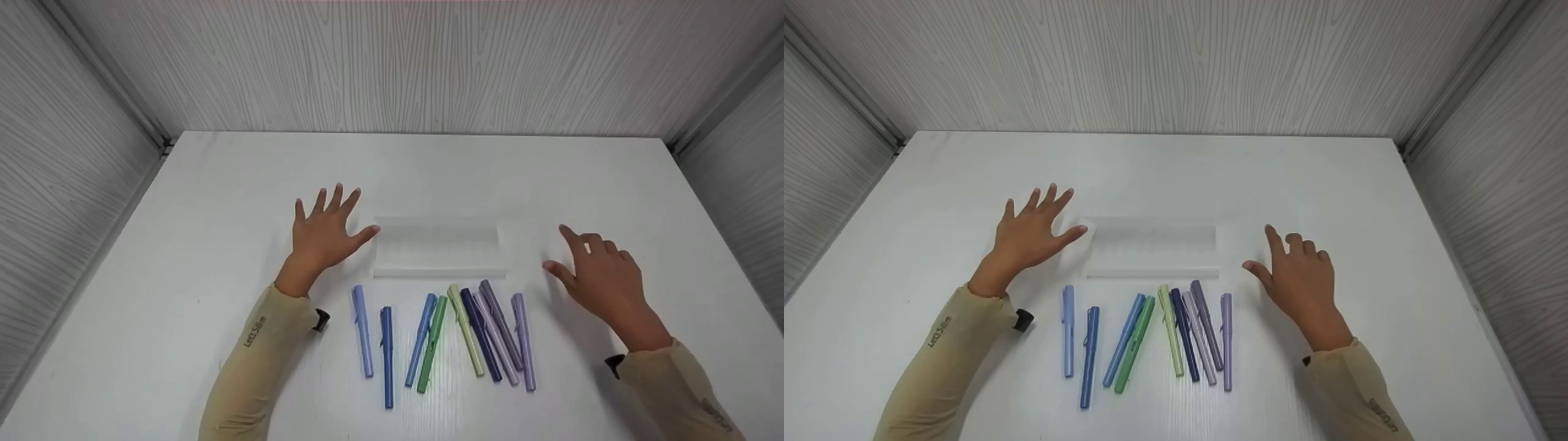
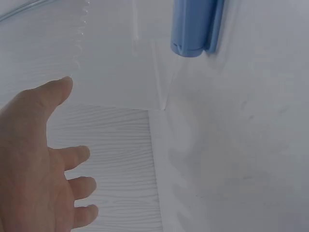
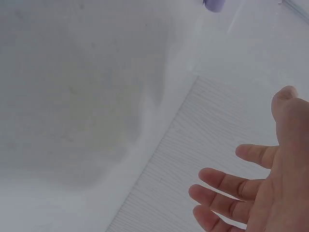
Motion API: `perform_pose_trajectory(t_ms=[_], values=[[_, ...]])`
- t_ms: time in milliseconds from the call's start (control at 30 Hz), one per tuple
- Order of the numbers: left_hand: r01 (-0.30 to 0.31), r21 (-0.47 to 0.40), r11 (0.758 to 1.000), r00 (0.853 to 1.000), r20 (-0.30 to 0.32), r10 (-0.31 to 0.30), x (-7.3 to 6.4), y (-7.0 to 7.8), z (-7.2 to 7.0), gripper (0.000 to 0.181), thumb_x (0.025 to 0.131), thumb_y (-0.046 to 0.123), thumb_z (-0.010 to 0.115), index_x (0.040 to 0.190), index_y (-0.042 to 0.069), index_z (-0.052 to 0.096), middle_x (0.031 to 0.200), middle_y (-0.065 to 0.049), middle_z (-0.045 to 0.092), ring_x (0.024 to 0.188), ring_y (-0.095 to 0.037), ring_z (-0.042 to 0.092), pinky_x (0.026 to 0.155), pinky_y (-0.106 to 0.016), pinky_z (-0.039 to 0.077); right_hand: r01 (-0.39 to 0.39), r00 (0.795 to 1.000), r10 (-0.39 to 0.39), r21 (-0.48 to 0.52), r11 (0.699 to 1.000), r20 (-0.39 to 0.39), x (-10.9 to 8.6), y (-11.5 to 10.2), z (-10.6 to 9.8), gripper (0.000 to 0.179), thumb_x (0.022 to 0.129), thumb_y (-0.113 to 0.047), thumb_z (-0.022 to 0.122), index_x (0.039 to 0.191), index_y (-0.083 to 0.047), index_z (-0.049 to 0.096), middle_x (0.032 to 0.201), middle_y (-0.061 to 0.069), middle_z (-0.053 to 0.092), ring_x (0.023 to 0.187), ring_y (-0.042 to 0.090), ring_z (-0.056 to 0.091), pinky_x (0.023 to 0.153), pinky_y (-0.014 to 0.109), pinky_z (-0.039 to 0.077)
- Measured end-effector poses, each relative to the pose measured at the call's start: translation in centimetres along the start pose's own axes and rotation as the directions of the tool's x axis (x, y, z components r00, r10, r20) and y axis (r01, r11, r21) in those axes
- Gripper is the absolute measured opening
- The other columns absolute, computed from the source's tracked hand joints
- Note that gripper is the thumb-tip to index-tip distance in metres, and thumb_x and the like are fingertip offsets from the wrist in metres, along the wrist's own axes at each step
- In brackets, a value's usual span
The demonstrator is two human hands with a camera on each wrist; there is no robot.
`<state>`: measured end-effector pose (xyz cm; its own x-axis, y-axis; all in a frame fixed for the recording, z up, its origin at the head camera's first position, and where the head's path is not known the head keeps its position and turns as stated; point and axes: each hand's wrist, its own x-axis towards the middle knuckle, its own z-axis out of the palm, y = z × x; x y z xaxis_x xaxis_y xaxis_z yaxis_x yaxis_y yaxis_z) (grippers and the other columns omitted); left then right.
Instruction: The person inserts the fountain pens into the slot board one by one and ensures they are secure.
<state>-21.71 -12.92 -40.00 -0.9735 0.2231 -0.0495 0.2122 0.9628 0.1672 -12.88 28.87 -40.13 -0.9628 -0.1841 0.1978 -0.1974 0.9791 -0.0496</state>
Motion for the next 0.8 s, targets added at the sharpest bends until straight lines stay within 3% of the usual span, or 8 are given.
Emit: perform_pose_trajectory(t_ms=[133,233,333,433,633,800], values=[[-0.017,-0.042,0.999,1.000,-0.006,0.017,0.3,0.1,-0.1,0.080,0.088,0.075,0.034,0.154,0.031,0.022,0.161,-0.010,0.017,0.150,-0.033,0.012,0.115,-0.065,-0.003,0.049,0.999,-0.049,-0.031,0.998,0.002,-0.5,-0.7,0.3,0.067,0.089,-0.046,0.065,0.139,-0.005,0.046,0.103,0.026,0.064,0.084,0.042,0.061,0.065,0.051,0.050],[-0.031,-0.072,0.997,0.999,-0.016,0.030,0.4,0.2,-0.3,0.078,0.089,0.074,0.036,0.152,0.031,0.027,0.160,-0.011,0.021,0.150,-0.033,0.014,0.115,-0.064,-0.004,0.071,0.996,-0.069,-0.031,0.997,0.062,-1.1,-1.4,0.4,0.068,0.087,-0.048,0.065,0.138,-0.005,0.048,0.094,0.022,0.065,0.068,0.032,0.059,0.045,0.037,0.040],[-0.043,-0.118,0.992,0.999,-0.038,0.039,0.5,0.4,-0.3,0.077,0.088,0.073,0.039,0.151,0.030,0.031,0.159,-0.011,0.025,0.149,-0.033,0.019,0.115,-0.064,-0.003,0.067,0.986,-0.066,0.000,0.998,0.154,-1.6,-2.0,0.4,0.069,0.089,-0.049,0.063,0.140,-0.007,0.046,0.100,0.022,0.066,0.067,0.028,0.059,0.041,0.028,0.031],[-0.060,-0.178,0.982,0.996,-0.068,0.048,0.6,0.5,-0.2,0.075,0.087,0.072,0.043,0.149,0.029,0.037,0.156,-0.012,0.032,0.146,-0.034,0.026,0.115,-0.065,0.000,0.073,0.973,-0.082,0.047,0.996,0.215,-2.0,-2.5,0.5,0.069,0.088,-0.049,0.063,0.141,-0.009,0.045,0.100,0.018,0.068,0.068,0.025,0.061,0.041,0.028,0.032],[-0.097,-0.306,0.947,0.994,-0.072,0.078,0.9,0.7,0.0,0.069,0.088,0.067,0.050,0.145,0.029,0.045,0.149,-0.008,0.046,0.140,-0.031,0.039,0.114,-0.065,0.011,0.049,0.909,-0.144,0.244,0.968,0.392,-2.4,-2.9,0.4,0.074,0.087,-0.052,0.063,0.143,-0.010,0.042,0.091,-0.001,0.066,0.060,0.006,0.048,0.046,0.025,0.036],[-0.087,-0.388,0.918,0.996,-0.046,0.075,1.3,0.8,0.2,0.068,0.086,0.064,0.056,0.144,0.030,0.046,0.138,-0.009,0.057,0.126,-0.031,0.053,0.106,-0.057,0.028,-0.044,0.850,-0.157,0.366,0.930,0.502,-2.3,-3.0,0.4,0.083,0.082,-0.057,0.066,0.145,-0.010,0.039,0.096,-0.001,0.066,0.070,0.007,0.054,0.055,0.027,0.042]])
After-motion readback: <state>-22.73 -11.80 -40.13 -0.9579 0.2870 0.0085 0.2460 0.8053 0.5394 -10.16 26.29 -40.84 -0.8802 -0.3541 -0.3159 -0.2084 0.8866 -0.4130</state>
